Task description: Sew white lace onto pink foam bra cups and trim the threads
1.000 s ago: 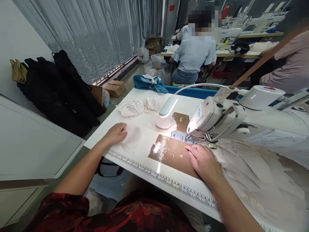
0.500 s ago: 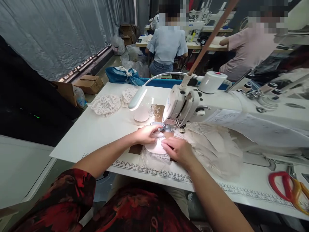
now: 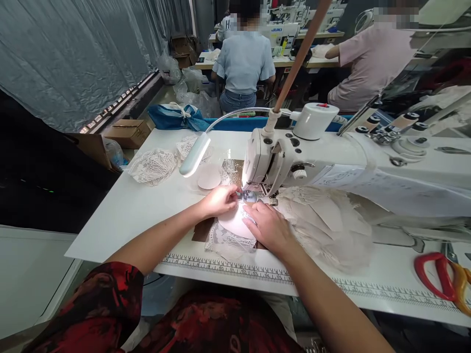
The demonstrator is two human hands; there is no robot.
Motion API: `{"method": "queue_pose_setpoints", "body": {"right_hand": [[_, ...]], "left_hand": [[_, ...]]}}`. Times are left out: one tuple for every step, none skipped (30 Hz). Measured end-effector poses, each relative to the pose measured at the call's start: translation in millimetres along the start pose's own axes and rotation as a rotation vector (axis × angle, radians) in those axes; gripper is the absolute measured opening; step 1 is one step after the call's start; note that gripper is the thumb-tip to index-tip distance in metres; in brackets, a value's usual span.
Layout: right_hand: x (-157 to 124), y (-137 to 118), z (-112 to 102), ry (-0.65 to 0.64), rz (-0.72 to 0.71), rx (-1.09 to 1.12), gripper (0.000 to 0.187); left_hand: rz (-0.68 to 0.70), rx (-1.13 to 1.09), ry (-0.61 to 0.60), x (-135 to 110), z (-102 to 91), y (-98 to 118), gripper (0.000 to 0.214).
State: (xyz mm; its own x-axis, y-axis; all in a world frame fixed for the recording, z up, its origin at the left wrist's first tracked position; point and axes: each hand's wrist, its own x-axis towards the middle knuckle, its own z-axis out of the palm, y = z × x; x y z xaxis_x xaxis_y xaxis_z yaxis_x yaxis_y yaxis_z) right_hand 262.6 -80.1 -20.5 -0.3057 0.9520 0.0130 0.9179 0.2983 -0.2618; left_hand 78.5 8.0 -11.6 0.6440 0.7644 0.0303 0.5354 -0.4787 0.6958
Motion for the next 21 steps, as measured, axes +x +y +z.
{"method": "queue_pose_setpoints", "body": {"right_hand": [[0,-1,0,-0.008,0.008,-0.018,0.035],[1,-2,-1,-0.011,0.011,-0.029,0.035],[1,-2,-1,-0.013,0.012,-0.036,0.035],[1,-3,-2,-0.017,0.013,-0.041,0.034],[1,-4,-3,-0.022,0.014,-0.047,0.033],[1,-4,-3,-0.028,0.019,-0.054,0.033],[1,-4,-3,-0.032,0.025,-0.060,0.033],[1,-4,-4,-0.034,0.031,-0.064,0.033],[0,-4,-4,-0.034,0.036,-0.063,0.034],[0,-4,-3,-0.032,0.039,-0.059,0.036],[0,-4,-3,-0.029,0.041,-0.052,0.037],[0,-3,-3,-0.027,0.043,-0.044,0.038],[0,-3,-2,-0.025,0.046,-0.037,0.039],[0,-3,-2,-0.025,0.051,-0.030,0.040],[0,-3,-2,-0.026,0.057,-0.024,0.040],[1,-3,-2,-0.029,0.063,-0.018,0.040],[1,-3,-2,-0.033,0.070,-0.013,0.039],[2,-3,-3,-0.039,0.076,-0.010,0.039],[2,-4,-3,-0.044,0.083,-0.007,0.038],[2,-4,-3,-0.049,0.091,-0.005,0.038],[3,-5,-3,-0.052,0.099,-0.003,0.038]], "left_hand": [[0.019,0.051,0.047,-2,-2.2,1,0.024],[0.050,0.111,0.106,-6,-4.2,2,0.025],[0.091,0.177,0.163,-10,-5.7,4,0.025],[0.139,0.241,0.197,-15,-6.4,6,0.024],[0.191,0.299,0.196,-20,-6.0,9,0.024],[0.239,0.350,0.162,-25,-4.3,12,0.023],[0.275,0.396,0.111,-29,-1.4,15,0.023],[0.298,0.439,0.062,-32,2.2,16,0.023],[0.310,0.477,0.023,-34,6.2,17,0.025],[0.316,0.509,0.003,-36,10.1,17,0.027],[0.316,0.537,-0.003,-36,13.3,16,0.030],[0.314,0.559,-0.004,-36,15.5,14,0.034],[0.317,0.572,-0.009,-35,16.5,12,0.037],[0.326,0.579,-0.016,-33,16.5,10,0.040],[0.340,0.582,-0.024,-32,15.6,7,0.043],[0.356,0.582,-0.030,-31,14.2,6,0.046],[0.372,0.581,-0.034,-29,12.6,4,0.049],[0.386,0.579,-0.037,-27,11.0,2,0.051],[0.396,0.577,-0.040,-26,9.6,1,0.053],[0.405,0.577,-0.043,-24,8.5,-1,0.054],[0.414,0.578,-0.048,-23,7.6,-2,0.055]]}}
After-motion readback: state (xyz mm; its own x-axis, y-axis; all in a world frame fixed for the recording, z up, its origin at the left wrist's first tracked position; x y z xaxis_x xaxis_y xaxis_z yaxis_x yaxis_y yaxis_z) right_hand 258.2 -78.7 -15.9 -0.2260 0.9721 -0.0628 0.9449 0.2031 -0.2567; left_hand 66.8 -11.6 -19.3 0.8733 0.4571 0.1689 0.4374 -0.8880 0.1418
